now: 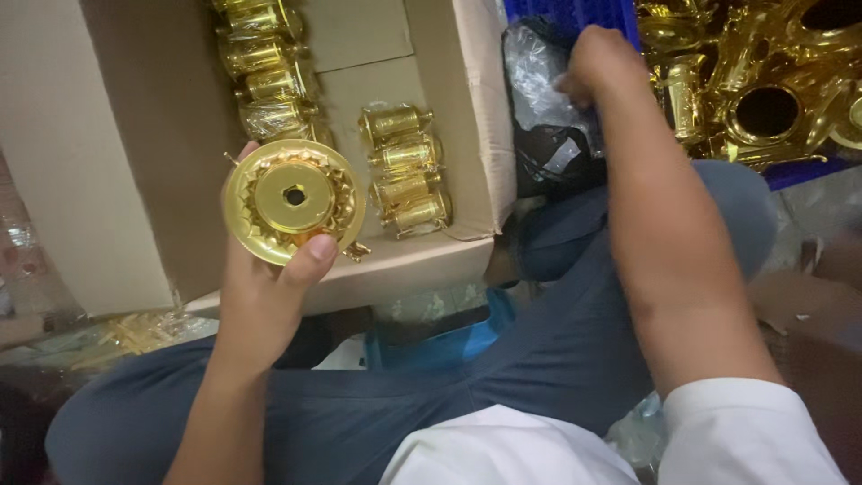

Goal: The person places gold-colored decorative objects into individual plastic bags and then arranges them inside a cardboard box.

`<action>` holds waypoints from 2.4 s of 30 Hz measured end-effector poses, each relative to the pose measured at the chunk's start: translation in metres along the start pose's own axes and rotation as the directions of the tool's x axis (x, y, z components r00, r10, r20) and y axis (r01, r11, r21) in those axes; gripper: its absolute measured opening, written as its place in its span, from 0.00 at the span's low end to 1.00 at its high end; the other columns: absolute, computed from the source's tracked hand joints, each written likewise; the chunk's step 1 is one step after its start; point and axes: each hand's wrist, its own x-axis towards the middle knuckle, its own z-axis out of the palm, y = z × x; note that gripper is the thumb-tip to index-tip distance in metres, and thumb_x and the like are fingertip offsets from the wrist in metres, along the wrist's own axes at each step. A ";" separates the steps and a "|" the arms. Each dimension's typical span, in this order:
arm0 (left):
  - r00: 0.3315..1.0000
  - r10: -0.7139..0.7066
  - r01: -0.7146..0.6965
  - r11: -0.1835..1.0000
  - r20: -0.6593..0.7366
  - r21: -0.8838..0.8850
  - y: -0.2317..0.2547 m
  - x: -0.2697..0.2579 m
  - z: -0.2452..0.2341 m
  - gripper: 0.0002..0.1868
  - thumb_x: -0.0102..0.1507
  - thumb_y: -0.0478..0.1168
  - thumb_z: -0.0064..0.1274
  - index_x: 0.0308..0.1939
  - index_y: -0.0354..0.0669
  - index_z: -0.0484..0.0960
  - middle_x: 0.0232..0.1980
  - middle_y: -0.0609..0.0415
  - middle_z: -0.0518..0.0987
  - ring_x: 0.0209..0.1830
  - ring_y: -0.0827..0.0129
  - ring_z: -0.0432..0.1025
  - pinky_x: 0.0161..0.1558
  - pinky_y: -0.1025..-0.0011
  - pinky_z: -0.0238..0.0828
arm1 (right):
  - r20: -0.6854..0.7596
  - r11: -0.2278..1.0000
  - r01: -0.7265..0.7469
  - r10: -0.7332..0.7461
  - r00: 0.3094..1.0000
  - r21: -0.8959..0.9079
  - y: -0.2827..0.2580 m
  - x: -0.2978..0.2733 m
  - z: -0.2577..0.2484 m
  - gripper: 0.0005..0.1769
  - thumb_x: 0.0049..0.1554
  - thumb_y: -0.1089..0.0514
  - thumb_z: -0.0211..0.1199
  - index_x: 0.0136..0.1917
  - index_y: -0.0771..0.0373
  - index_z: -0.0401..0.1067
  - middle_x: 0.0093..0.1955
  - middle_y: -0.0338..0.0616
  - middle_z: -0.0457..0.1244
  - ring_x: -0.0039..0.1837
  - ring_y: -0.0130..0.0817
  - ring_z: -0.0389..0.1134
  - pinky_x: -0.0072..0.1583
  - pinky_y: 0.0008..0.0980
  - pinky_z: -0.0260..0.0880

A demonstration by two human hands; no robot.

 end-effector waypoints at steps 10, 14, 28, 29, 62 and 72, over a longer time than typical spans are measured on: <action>0.998 0.023 -0.023 1.000 0.056 0.010 0.001 0.002 -0.006 0.46 0.61 0.51 0.52 0.77 0.40 0.48 0.69 0.47 0.67 0.71 0.60 0.63 0.72 0.61 0.58 | -0.135 0.981 0.194 -0.190 0.972 0.010 0.044 -0.067 -0.076 0.19 0.69 0.48 0.66 0.43 0.63 0.73 0.40 0.54 0.66 0.41 0.51 0.65 0.43 0.54 0.61; 0.961 -0.092 0.109 0.993 0.260 -0.052 -0.014 -0.002 -0.010 0.49 0.53 0.56 0.57 0.74 0.42 0.58 0.62 0.51 0.74 0.64 0.63 0.71 0.64 0.64 0.69 | -0.284 0.794 0.499 -0.418 0.863 0.346 0.037 -0.117 -0.098 0.19 0.73 0.62 0.64 0.42 0.59 0.61 0.42 0.47 0.67 0.50 0.36 0.74 0.41 0.38 0.69; 0.754 0.127 0.165 0.913 0.645 -0.372 -0.012 0.008 0.010 0.57 0.57 0.68 0.60 0.77 0.39 0.53 0.68 0.47 0.71 0.66 0.60 0.70 0.66 0.60 0.69 | -0.372 0.383 0.801 -0.736 0.565 0.459 -0.088 -0.230 -0.077 0.18 0.59 0.55 0.74 0.39 0.59 0.66 0.35 0.37 0.64 0.37 0.25 0.63 0.40 0.26 0.66; 0.763 0.109 0.175 0.915 0.638 -0.365 -0.012 0.012 0.009 0.53 0.58 0.64 0.61 0.77 0.41 0.55 0.63 0.49 0.75 0.62 0.62 0.72 0.63 0.63 0.71 | -0.322 0.449 0.765 -0.719 0.616 0.462 -0.085 -0.229 -0.084 0.16 0.57 0.55 0.76 0.42 0.58 0.68 0.38 0.39 0.67 0.39 0.26 0.67 0.42 0.24 0.72; 0.905 -0.015 0.078 0.988 -0.425 0.133 -0.037 0.034 -0.005 0.15 0.63 0.53 0.58 0.46 0.50 0.81 0.50 0.59 0.80 0.49 0.72 0.75 0.46 0.76 0.73 | -0.729 0.045 0.956 -0.637 0.252 0.291 -0.044 -0.207 -0.074 0.29 0.64 0.66 0.75 0.68 0.67 0.59 0.73 0.63 0.58 0.77 0.56 0.63 0.73 0.45 0.69; 0.979 0.036 0.020 0.964 -0.202 0.266 -0.037 0.030 0.001 0.22 0.57 0.30 0.54 0.55 0.51 0.81 0.56 0.55 0.74 0.53 0.69 0.70 0.59 0.69 0.71 | -0.839 -0.003 0.966 -0.496 0.224 0.260 -0.038 -0.220 -0.069 0.36 0.66 0.71 0.58 0.81 0.53 0.48 0.76 0.54 0.46 0.73 0.49 0.52 0.74 0.45 0.56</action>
